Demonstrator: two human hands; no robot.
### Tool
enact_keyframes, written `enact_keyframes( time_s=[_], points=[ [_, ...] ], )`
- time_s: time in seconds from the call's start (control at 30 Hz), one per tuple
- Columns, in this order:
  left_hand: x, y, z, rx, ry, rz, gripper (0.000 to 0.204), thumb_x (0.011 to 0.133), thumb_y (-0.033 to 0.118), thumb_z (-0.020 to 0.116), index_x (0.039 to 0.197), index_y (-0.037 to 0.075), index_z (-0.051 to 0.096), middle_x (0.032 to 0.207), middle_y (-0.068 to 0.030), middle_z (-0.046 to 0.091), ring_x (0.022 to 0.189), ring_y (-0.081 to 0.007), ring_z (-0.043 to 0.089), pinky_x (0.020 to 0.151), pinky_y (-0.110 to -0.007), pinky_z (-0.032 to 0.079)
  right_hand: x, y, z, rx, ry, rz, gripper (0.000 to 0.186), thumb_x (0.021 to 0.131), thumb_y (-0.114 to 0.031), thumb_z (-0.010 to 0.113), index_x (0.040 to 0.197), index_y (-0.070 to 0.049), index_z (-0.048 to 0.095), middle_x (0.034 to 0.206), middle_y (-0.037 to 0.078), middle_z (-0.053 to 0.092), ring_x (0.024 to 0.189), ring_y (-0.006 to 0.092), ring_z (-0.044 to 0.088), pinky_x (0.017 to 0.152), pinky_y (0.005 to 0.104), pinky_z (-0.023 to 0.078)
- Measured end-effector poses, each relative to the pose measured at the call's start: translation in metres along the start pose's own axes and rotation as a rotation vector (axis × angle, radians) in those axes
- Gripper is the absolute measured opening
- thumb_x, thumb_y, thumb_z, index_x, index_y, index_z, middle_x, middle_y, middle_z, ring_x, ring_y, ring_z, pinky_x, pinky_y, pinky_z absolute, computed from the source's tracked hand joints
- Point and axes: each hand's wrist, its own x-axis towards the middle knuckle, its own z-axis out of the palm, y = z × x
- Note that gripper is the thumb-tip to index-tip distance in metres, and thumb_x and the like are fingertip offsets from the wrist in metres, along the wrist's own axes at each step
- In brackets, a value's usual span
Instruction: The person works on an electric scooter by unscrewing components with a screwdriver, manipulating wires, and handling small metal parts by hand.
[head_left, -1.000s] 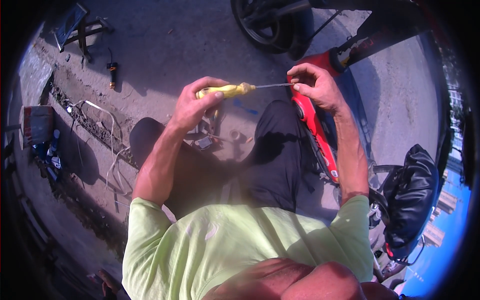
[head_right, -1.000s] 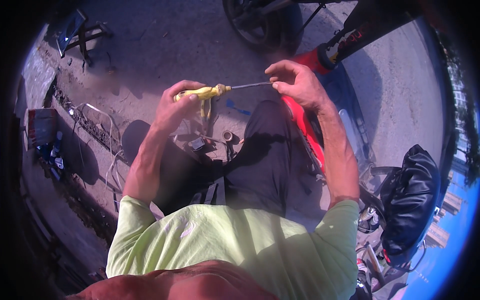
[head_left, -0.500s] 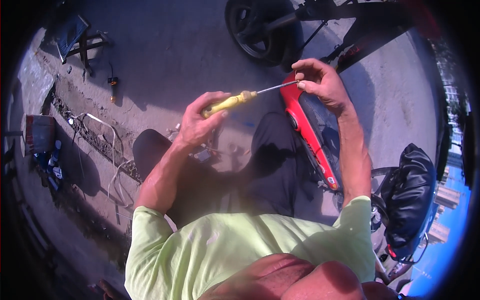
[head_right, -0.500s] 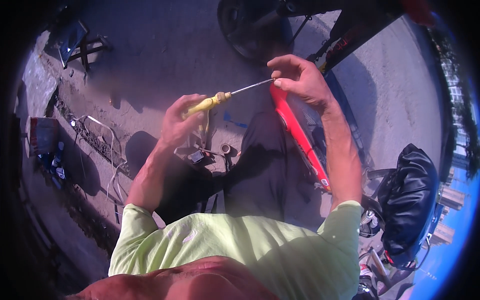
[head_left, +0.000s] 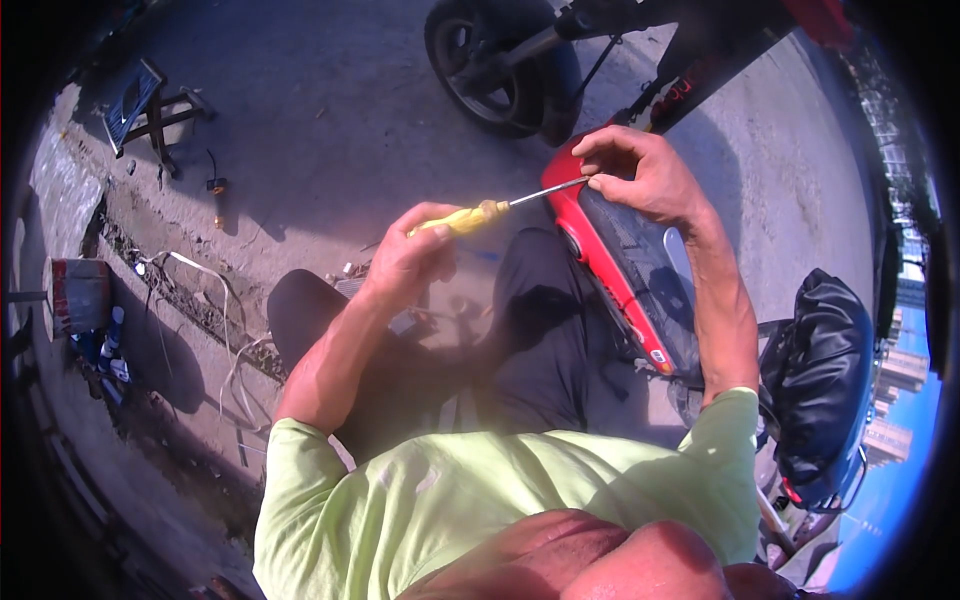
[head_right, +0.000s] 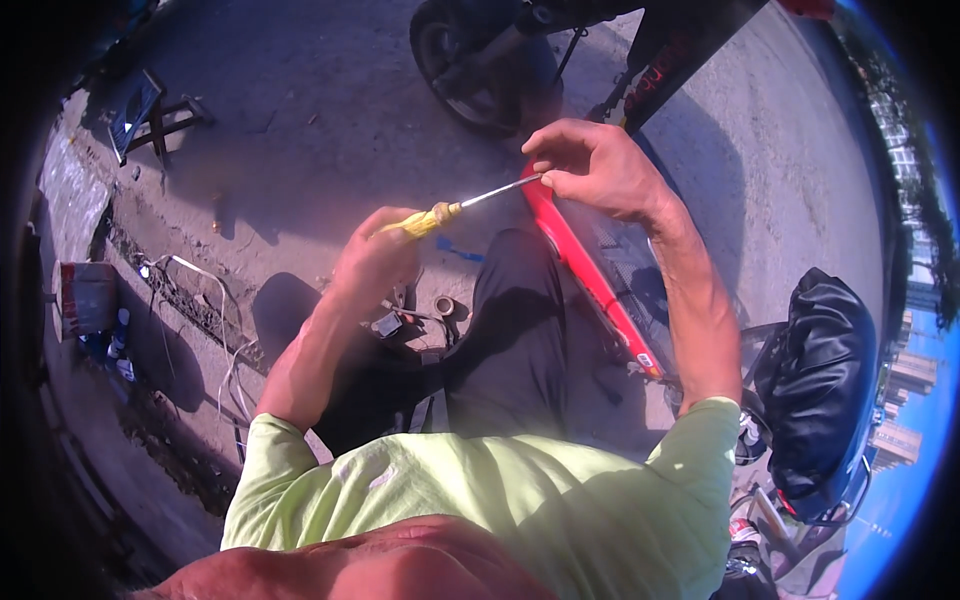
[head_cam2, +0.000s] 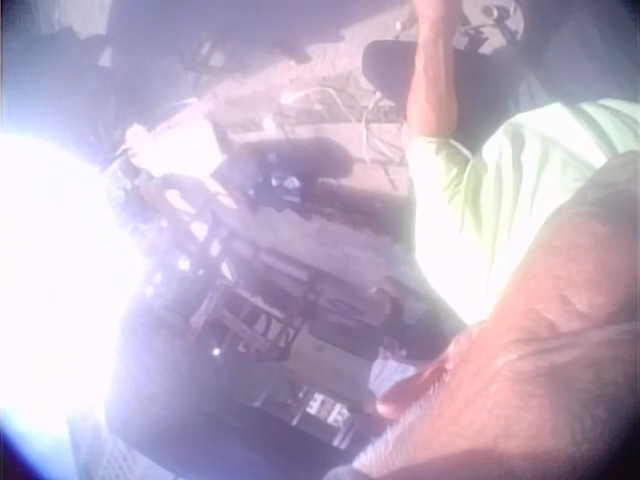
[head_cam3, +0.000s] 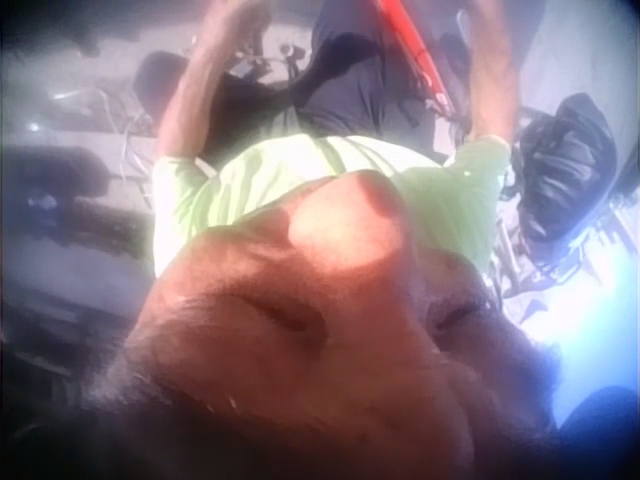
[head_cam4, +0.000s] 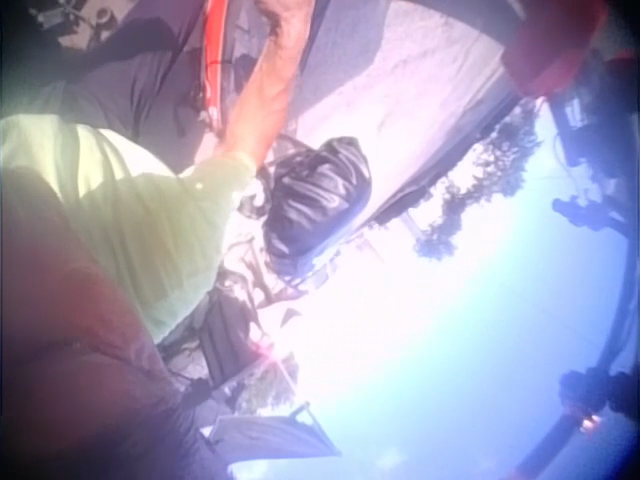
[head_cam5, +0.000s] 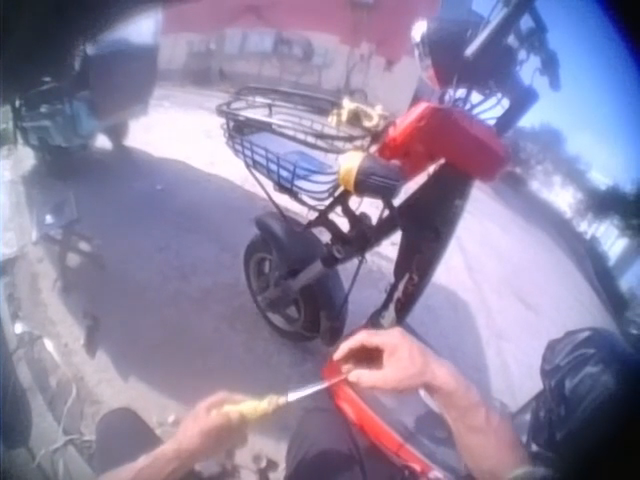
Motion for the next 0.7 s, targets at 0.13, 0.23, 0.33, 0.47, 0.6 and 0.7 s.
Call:
enact_keyframes(
  time_s=[0.13,0.23,0.33,0.47,0.6,0.7],
  points=[
    [0.003,-0.002,0.001,-0.127,-0.001,-0.04,0.037,0.096,0.022,0.067,0.125,0.001,0.06,0.078,-0.0057,0.06,0.062,-0.0138,0.053,0.06,-0.032,0.046,-0.003,0.019,0.013,0.501,0.105,0.027,0.037,0.087,-0.003,0.073,0.123,-0.003,0.068,0.103,0.007,0.073,0.093,0.0159,0.072,0.087,0.03,0.059],
    [0.006,-0.006,-0.002,-0.178,-0.013,-0.015,0.038,0.095,0.023,0.068,0.126,0.001,0.06,0.079,-0.0065,0.06,0.063,-0.0154,0.053,0.061,-0.033,0.047,-0.002,0.031,0.034,0.937,0.147,-0.033,0.035,0.089,0.0,0.073,0.123,-0.002,0.067,0.105,0.008,0.072,0.092,0.0155,0.072,0.084,0.0276,0.059],
    [0.004,-0.003,0.006,-0.173,-0.01,-0.01,0.041,0.095,0.024,0.069,0.127,0.002,0.059,0.079,-0.0064,0.059,0.064,-0.0162,0.054,0.062,-0.034,0.047,0.002,0.043,0.055,1.223,0.194,-0.109,0.03,0.092,0.005,0.07,0.12,-0.004,0.068,0.105,0.009,0.072,0.087,0.0166,0.074,0.078,0.0263,0.06],
    [0.006,-0.009,0.005,-0.15,-0.053,0.091,0.043,0.095,0.026,0.068,0.129,0.002,0.058,0.078,-0.0071,0.058,0.063,-0.0167,0.054,0.061,-0.034,0.047,0.007,0.04,0.066,1.31,0.273,-0.194,0.022,0.095,0.002,0.069,0.116,-0.005,0.071,0.106,0.01,0.074,0.083,0.0154,0.074,0.067,0.0245,0.057],
    [0.003,-0.007,0.026,0.044,0.033,0.219,0.041,0.096,0.022,0.066,0.131,0.002,0.058,0.086,-0.0074,0.062,0.067,-0.0131,0.057,0.061,-0.029,0.047,0.01,0.032,0.061,1.323,0.35,-0.206,0.016,0.097,-0.006,0.07,0.113,-0.005,0.073,0.105,0.011,0.075,0.081,0.0137,0.073,0.061,0.0222,0.053],
    [0.008,0.003,0.053,0.111,0.082,0.305,0.038,0.096,0.016,0.067,0.131,0.002,0.061,0.097,-0.0057,0.066,0.072,-0.0089,0.061,0.063,-0.024,0.049,0.01,0.021,0.046,1.347,0.353,-0.183,0.016,0.098,-0.013,0.071,0.11,-0.005,0.074,0.098,0.008,0.075,0.078,0.0122,0.071,0.061,0.0229,0.052]
  ],
)
